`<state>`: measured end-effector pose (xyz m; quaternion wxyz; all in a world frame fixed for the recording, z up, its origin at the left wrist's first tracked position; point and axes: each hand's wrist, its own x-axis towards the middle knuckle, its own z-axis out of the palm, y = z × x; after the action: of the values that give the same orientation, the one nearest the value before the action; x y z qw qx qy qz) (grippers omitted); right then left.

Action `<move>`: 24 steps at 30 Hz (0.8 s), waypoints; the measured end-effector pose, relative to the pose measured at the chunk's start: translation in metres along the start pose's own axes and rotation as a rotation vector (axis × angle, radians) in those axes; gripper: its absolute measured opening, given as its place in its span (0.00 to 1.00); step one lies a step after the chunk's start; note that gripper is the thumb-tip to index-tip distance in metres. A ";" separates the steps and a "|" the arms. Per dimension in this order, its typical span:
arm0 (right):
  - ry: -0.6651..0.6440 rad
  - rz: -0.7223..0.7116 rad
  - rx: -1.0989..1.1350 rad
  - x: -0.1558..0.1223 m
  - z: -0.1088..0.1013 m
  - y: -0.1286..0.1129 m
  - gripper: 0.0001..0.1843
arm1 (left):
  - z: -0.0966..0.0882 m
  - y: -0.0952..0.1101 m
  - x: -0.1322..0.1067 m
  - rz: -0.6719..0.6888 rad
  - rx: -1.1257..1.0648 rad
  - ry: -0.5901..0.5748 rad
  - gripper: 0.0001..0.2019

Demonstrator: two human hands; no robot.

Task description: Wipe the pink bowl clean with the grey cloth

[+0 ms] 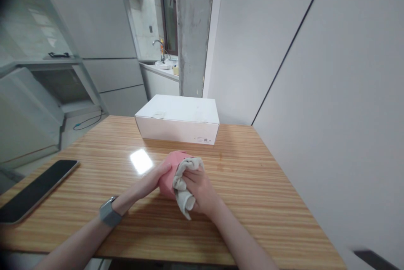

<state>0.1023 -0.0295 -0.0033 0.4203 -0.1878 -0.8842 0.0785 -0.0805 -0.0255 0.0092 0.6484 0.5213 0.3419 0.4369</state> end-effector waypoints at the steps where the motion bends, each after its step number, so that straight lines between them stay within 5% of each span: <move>1: 0.017 0.042 0.048 0.000 0.000 0.001 0.10 | 0.000 -0.001 0.000 0.018 -0.014 -0.013 0.28; 7: 0.100 0.193 0.237 0.004 0.002 0.000 0.13 | 0.001 0.003 0.000 -0.047 -0.316 -0.195 0.34; 12: 0.034 -0.002 0.035 0.001 0.005 -0.001 0.10 | 0.003 0.006 0.002 -0.034 -0.422 -0.042 0.23; 15: 0.005 -0.034 -0.017 0.000 0.004 -0.002 0.12 | 0.007 0.004 0.004 -0.017 -0.354 0.067 0.21; 20: 0.017 0.003 0.017 0.000 0.002 -0.002 0.11 | 0.006 -0.006 0.005 -0.095 -0.229 -0.027 0.26; 24: 0.056 0.174 0.193 0.002 0.000 0.000 0.14 | 0.000 -0.017 0.004 -0.114 -0.181 -0.059 0.28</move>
<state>0.1013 -0.0288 -0.0019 0.4524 -0.2244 -0.8410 0.1942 -0.0752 -0.0229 -0.0072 0.7264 0.4529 0.3112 0.4128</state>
